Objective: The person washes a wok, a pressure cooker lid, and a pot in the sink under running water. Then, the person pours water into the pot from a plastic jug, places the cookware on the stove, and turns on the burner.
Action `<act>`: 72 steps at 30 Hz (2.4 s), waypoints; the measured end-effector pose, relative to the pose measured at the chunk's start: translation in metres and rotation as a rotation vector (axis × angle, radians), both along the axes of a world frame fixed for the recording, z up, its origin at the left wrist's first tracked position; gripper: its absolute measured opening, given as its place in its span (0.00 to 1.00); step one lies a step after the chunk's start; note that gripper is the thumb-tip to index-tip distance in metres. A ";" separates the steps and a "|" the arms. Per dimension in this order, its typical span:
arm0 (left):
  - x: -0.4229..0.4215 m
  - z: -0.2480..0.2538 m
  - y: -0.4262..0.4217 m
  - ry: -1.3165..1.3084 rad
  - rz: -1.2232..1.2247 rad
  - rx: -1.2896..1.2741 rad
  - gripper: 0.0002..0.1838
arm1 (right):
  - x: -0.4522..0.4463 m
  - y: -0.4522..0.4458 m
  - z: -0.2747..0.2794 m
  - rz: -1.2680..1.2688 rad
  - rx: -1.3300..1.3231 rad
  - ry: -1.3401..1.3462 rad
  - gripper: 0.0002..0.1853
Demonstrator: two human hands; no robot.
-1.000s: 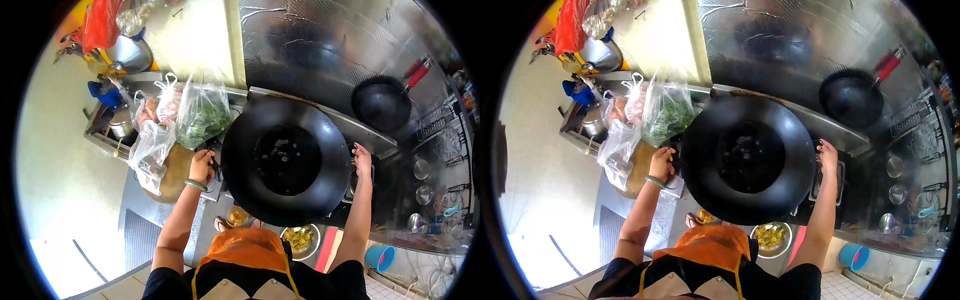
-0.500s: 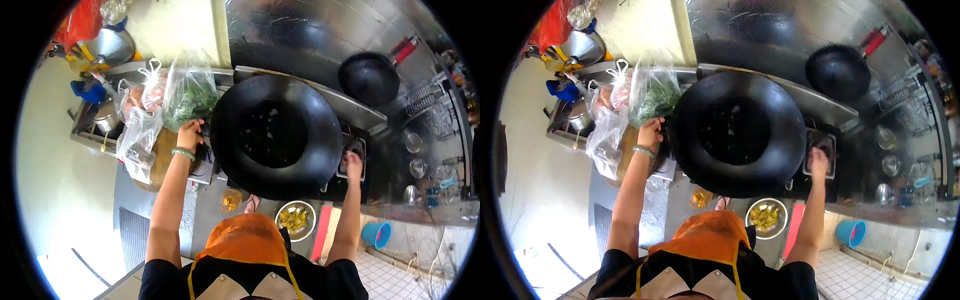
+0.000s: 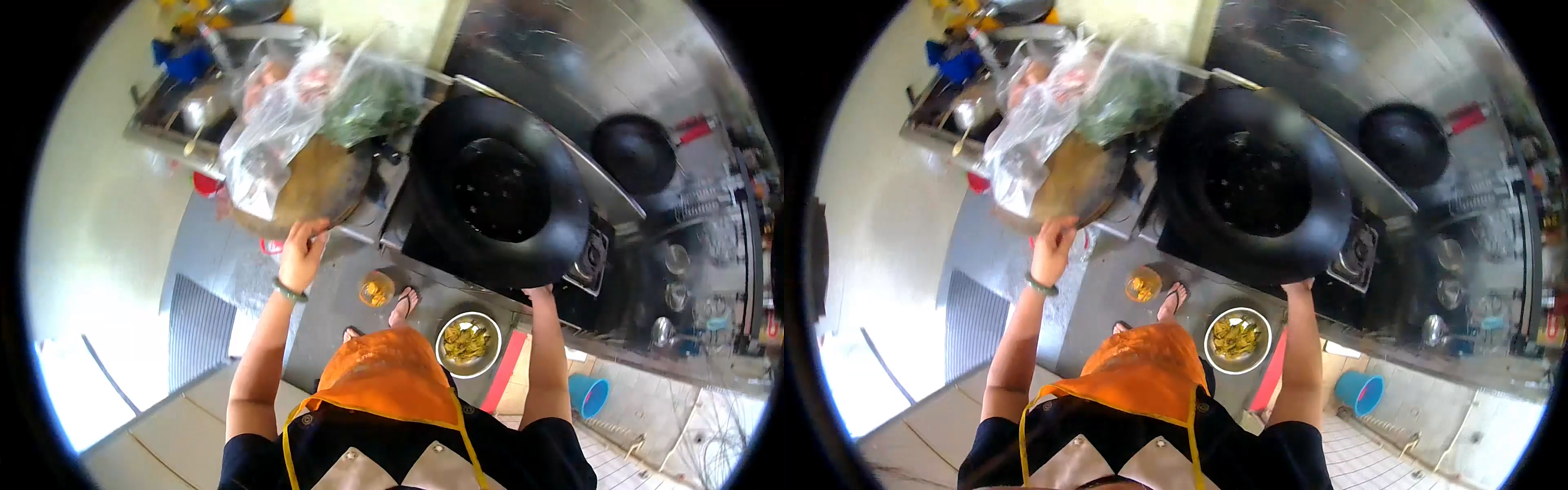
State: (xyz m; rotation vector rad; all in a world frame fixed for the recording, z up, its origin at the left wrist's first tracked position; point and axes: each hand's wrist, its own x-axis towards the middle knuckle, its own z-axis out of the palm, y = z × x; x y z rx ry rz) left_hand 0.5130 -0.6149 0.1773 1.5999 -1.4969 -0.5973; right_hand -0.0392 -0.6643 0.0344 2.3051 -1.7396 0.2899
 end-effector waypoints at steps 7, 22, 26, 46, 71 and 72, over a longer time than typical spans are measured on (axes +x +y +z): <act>0.092 -0.172 0.257 -0.139 0.372 0.499 0.11 | -0.003 -0.009 0.008 -0.394 0.969 0.048 0.18; 0.047 -0.271 0.488 0.043 0.566 0.937 0.11 | 0.032 0.003 0.033 -0.255 0.788 0.508 0.20; 0.047 -0.274 0.498 0.083 0.595 0.928 0.11 | 0.046 0.006 0.042 -0.223 0.792 0.504 0.19; 0.057 -0.279 0.497 0.098 0.588 1.074 0.12 | 0.022 0.002 0.038 0.025 0.700 0.340 0.07; 0.010 -0.316 0.511 0.263 0.569 1.087 0.12 | -0.008 -0.010 0.012 -0.145 0.696 0.408 0.09; 0.011 -0.315 0.510 0.279 0.561 1.104 0.12 | -0.021 -0.013 0.005 -0.154 0.696 0.406 0.08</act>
